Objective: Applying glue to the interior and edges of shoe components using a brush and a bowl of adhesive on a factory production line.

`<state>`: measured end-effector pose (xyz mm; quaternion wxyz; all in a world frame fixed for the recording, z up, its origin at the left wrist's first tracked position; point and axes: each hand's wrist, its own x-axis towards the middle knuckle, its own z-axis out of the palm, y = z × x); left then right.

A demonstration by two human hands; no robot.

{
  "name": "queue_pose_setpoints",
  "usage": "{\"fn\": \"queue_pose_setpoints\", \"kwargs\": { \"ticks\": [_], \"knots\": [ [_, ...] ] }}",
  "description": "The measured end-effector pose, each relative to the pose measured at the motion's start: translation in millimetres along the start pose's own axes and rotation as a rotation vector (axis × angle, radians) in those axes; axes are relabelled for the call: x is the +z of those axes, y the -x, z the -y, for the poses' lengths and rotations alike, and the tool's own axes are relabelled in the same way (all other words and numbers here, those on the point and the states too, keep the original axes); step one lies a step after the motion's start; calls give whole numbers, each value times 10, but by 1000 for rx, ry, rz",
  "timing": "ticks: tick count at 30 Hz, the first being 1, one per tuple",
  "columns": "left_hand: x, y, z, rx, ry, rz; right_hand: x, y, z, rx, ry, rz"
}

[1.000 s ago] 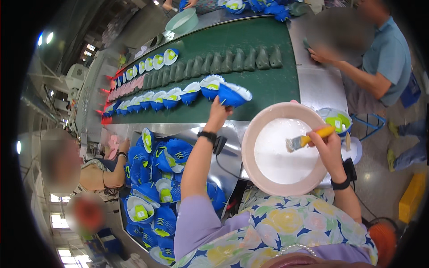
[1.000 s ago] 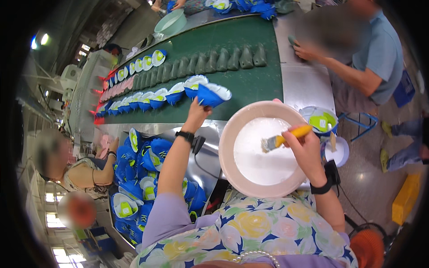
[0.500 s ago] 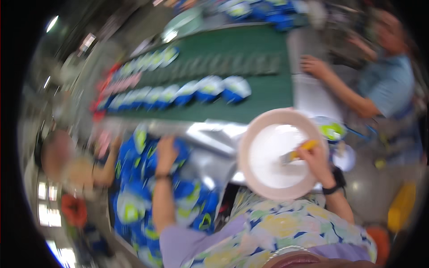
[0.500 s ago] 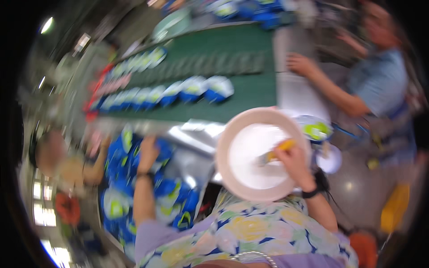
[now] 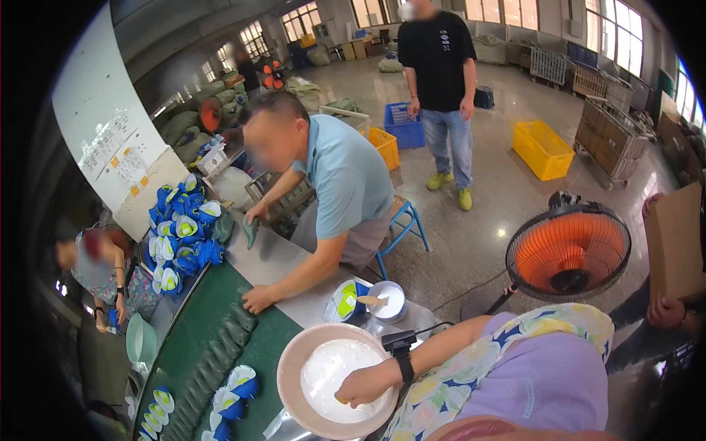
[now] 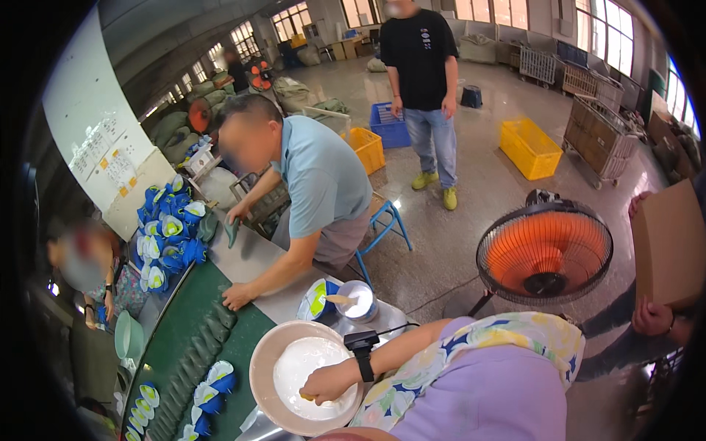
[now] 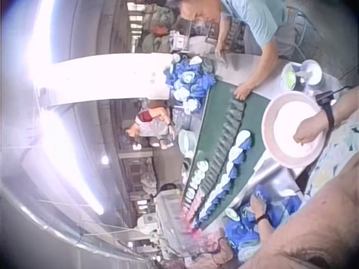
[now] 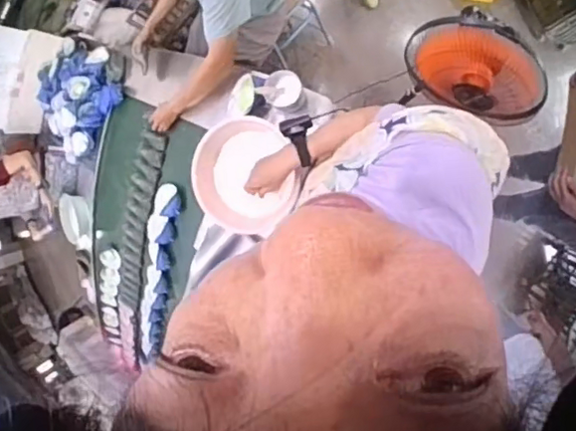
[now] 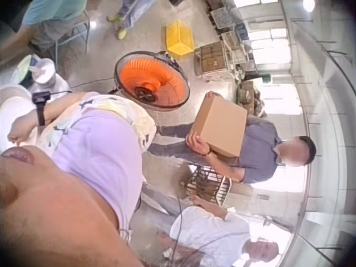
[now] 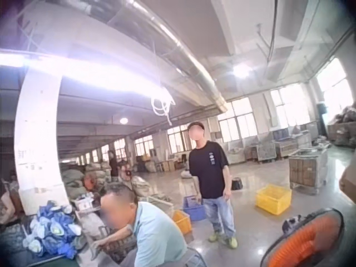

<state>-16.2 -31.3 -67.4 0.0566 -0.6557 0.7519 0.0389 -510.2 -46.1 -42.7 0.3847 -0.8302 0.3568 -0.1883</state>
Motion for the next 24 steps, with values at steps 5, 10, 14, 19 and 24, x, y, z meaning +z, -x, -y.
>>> {"fn": "queue_pose_setpoints", "kwargs": {
  "ticks": [5,10,14,19,24],
  "knots": [
    [535,11,-353,324,102,197,-79,-2,-73,-56,-180,-149],
    [591,-54,-249,331,196,97,-40,13,-39,-57,-84,-72],
    [424,-95,-204,197,219,60,-283,90,-66,-77,-143,-240],
    [200,-224,-509,127,266,8,-585,106,-40,-119,-209,-442],
    [45,-388,-781,133,318,-29,-657,150,-69,-8,-186,-351]
  ]
}}
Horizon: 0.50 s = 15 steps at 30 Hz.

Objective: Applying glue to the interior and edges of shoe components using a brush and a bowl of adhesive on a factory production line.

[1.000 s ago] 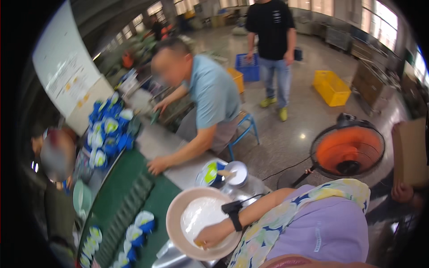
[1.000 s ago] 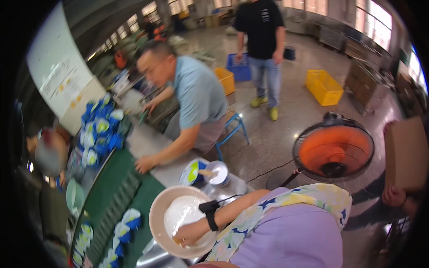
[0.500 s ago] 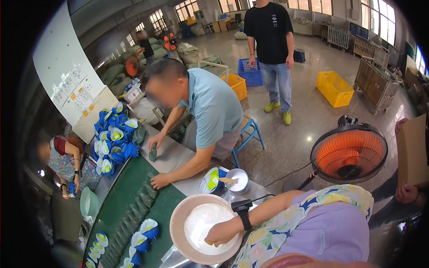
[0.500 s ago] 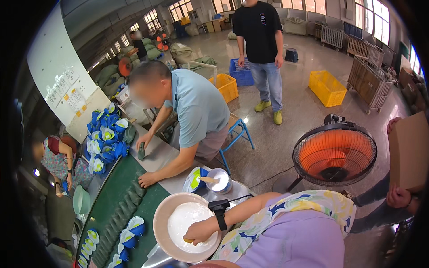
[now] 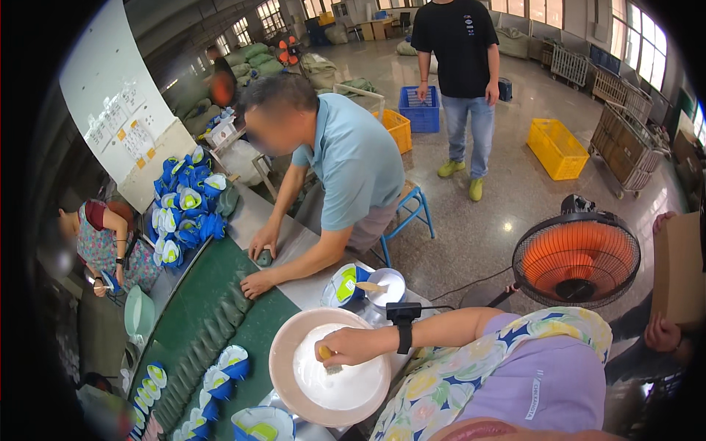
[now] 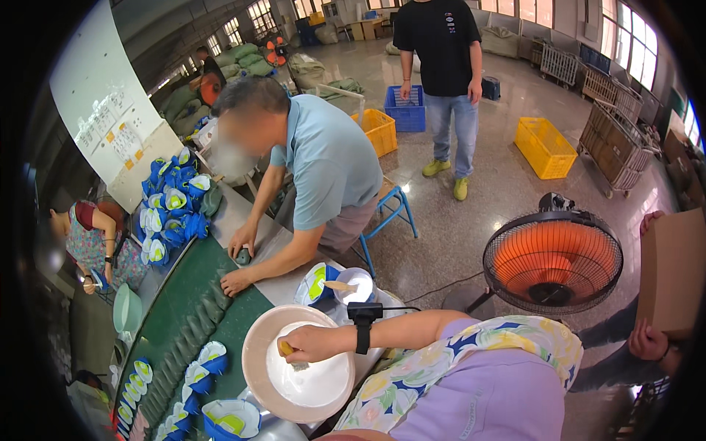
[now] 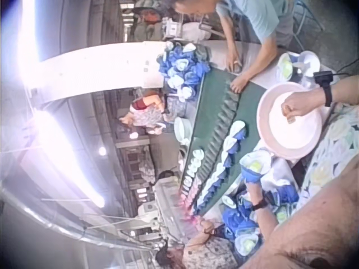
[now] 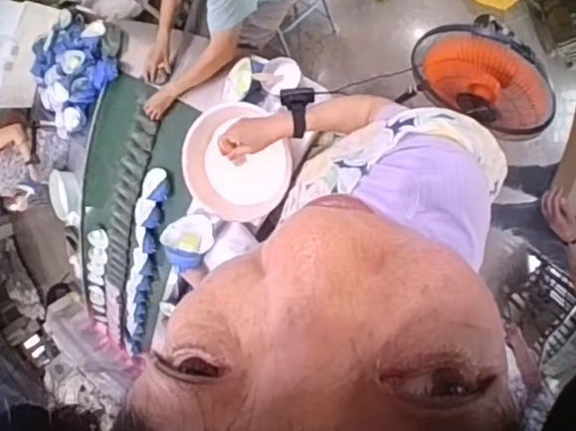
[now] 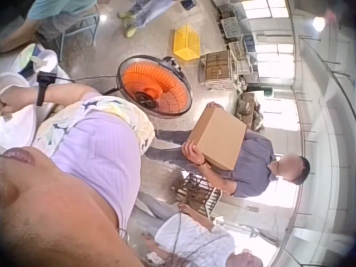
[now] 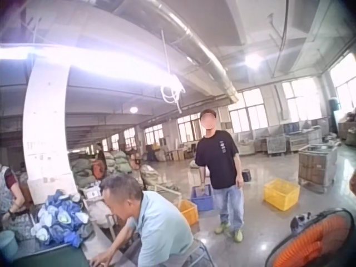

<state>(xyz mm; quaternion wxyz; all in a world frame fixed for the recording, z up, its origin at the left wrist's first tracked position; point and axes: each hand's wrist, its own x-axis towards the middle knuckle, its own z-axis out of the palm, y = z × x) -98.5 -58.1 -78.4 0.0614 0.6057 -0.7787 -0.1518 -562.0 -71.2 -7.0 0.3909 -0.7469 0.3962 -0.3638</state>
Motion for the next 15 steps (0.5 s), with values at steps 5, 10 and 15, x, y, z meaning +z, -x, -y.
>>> {"fn": "queue_pose_setpoints", "kwargs": {
  "ticks": [5,10,15],
  "knots": [
    [21,-185,-176,32,57,-18,-44,31,-45,-8,10,-60],
    [55,-395,-386,79,100,-6,-100,47,-34,-11,-10,-74],
    [81,-576,-554,121,137,10,-68,81,-30,-32,-49,-100]
  ]
}}
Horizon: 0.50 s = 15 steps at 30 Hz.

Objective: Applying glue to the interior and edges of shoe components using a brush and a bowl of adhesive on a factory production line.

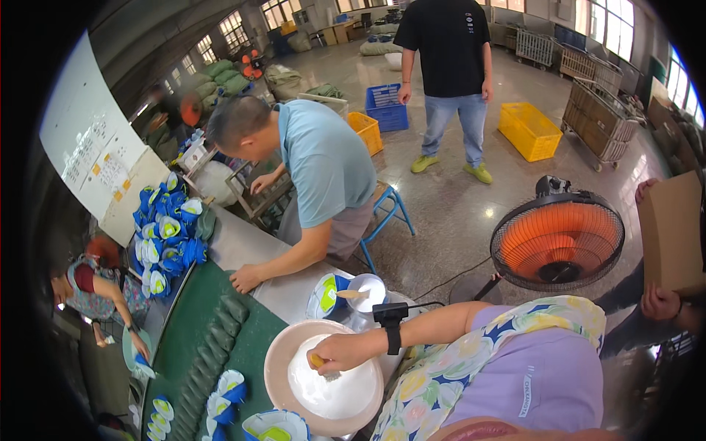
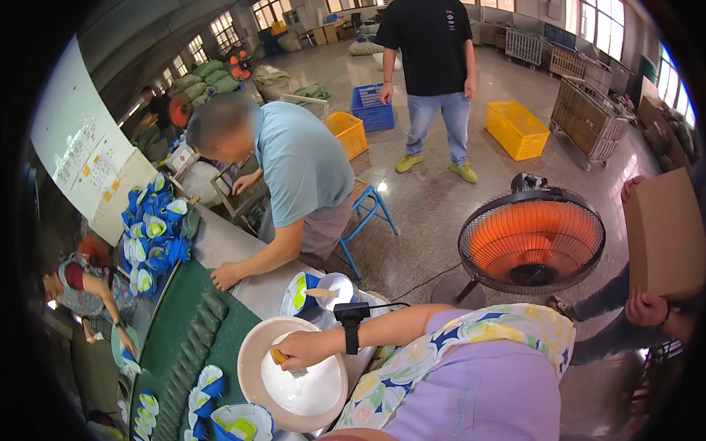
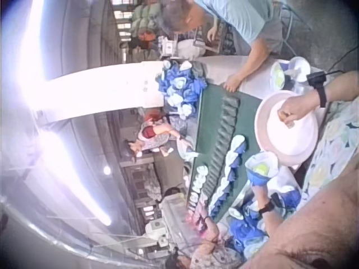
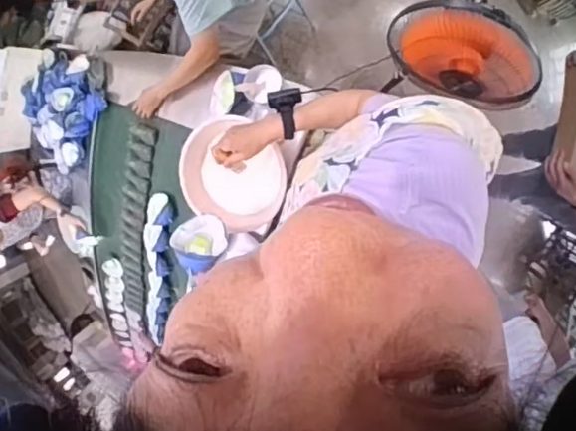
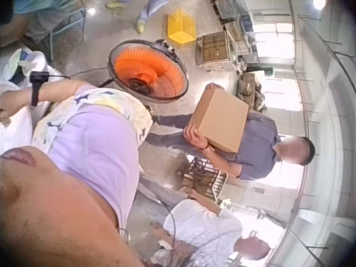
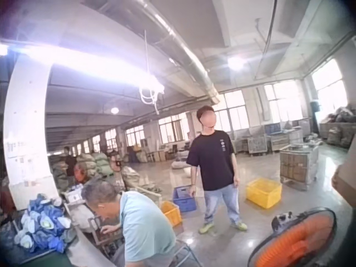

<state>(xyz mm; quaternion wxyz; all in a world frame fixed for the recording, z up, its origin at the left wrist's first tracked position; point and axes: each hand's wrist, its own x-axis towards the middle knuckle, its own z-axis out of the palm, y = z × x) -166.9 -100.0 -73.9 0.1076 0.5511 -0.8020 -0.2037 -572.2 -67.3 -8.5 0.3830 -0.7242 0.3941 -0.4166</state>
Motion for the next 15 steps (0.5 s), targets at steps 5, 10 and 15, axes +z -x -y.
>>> {"fn": "queue_pose_setpoints", "kwargs": {
  "ticks": [5,10,15],
  "knots": [
    [64,-203,-117,48,39,28,39,82,-5,73,-9,34],
    [128,-419,-285,98,73,60,-34,189,31,55,40,18],
    [142,-581,-405,131,94,90,-99,263,59,67,63,-8]
  ]
}}
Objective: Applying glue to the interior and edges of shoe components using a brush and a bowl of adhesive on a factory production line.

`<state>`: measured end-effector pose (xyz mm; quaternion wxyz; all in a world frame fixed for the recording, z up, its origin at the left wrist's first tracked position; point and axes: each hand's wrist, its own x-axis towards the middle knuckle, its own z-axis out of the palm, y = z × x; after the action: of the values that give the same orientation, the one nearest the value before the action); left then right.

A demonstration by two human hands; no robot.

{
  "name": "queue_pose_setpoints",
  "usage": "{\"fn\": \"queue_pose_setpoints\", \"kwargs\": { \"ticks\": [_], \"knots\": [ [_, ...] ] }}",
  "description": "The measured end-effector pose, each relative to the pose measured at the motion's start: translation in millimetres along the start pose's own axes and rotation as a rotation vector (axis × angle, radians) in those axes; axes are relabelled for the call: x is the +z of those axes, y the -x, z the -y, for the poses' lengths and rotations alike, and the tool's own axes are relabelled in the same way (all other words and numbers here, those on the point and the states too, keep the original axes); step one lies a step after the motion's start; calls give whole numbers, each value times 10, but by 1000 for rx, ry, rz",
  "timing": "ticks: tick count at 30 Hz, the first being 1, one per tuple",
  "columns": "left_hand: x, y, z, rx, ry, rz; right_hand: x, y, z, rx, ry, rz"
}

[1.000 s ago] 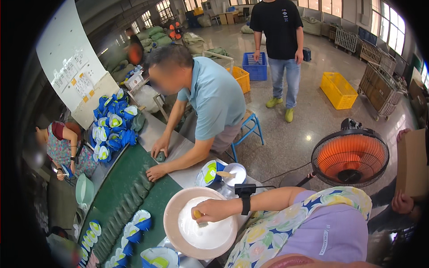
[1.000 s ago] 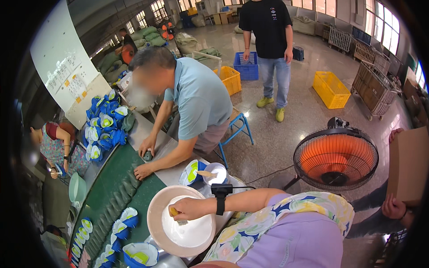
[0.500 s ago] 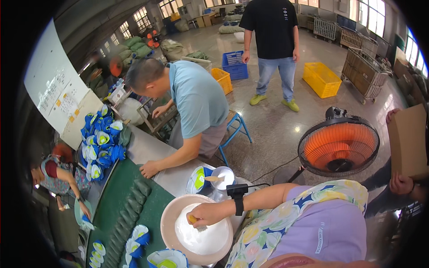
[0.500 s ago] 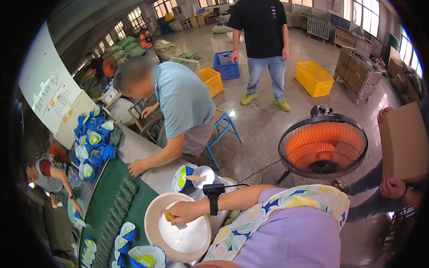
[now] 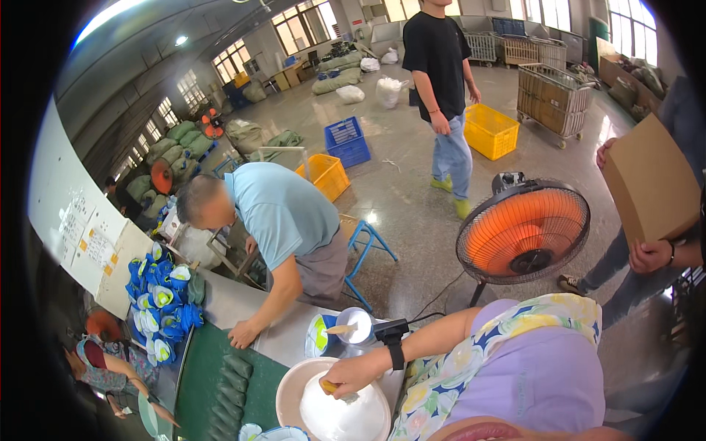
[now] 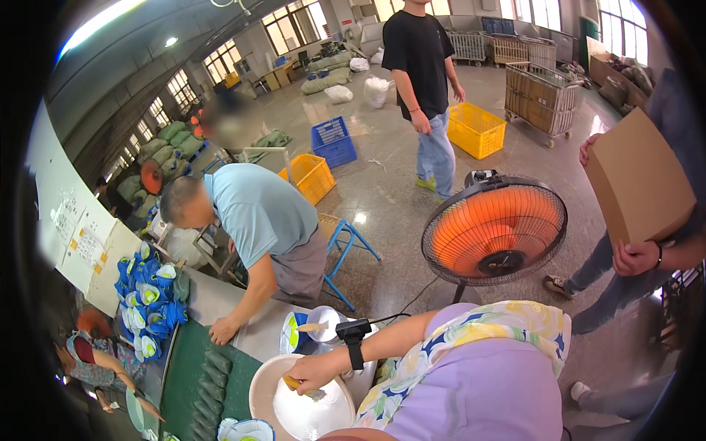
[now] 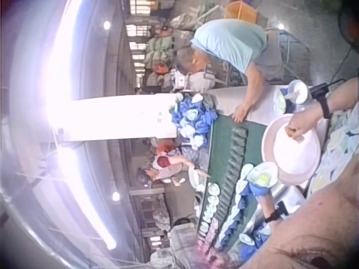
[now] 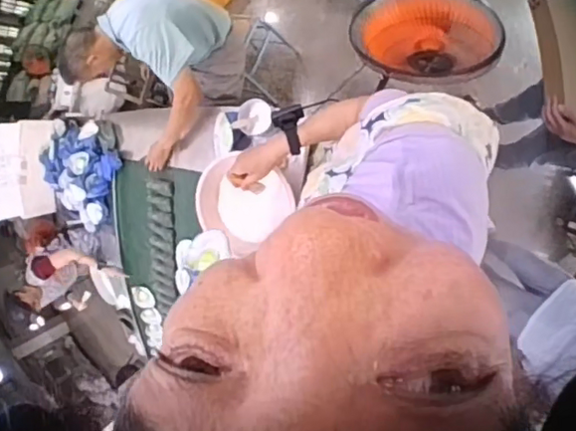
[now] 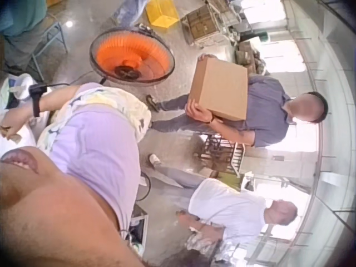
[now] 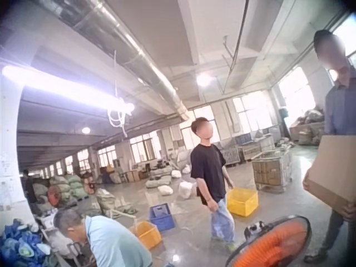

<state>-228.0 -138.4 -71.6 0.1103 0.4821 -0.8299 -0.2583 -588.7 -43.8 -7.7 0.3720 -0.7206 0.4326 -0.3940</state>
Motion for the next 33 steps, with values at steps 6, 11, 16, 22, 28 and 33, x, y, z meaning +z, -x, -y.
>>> {"fn": "queue_pose_setpoints", "kwargs": {
  "ticks": [6,11,16,22,28,33],
  "knots": [
    [9,-151,-61,20,12,19,-3,48,89,-9,21,28],
    [18,-278,-160,48,22,37,-16,65,122,8,27,10],
    [38,-375,-235,75,30,48,4,5,32,43,14,-40],
    [41,-434,-239,101,38,57,19,-56,-40,-64,-3,-111],
    [-127,-329,-222,110,81,-14,-126,-124,-84,-39,62,-81],
    [-357,115,-101,67,182,-137,-385,-267,-85,63,-151,-205]
  ]
}}
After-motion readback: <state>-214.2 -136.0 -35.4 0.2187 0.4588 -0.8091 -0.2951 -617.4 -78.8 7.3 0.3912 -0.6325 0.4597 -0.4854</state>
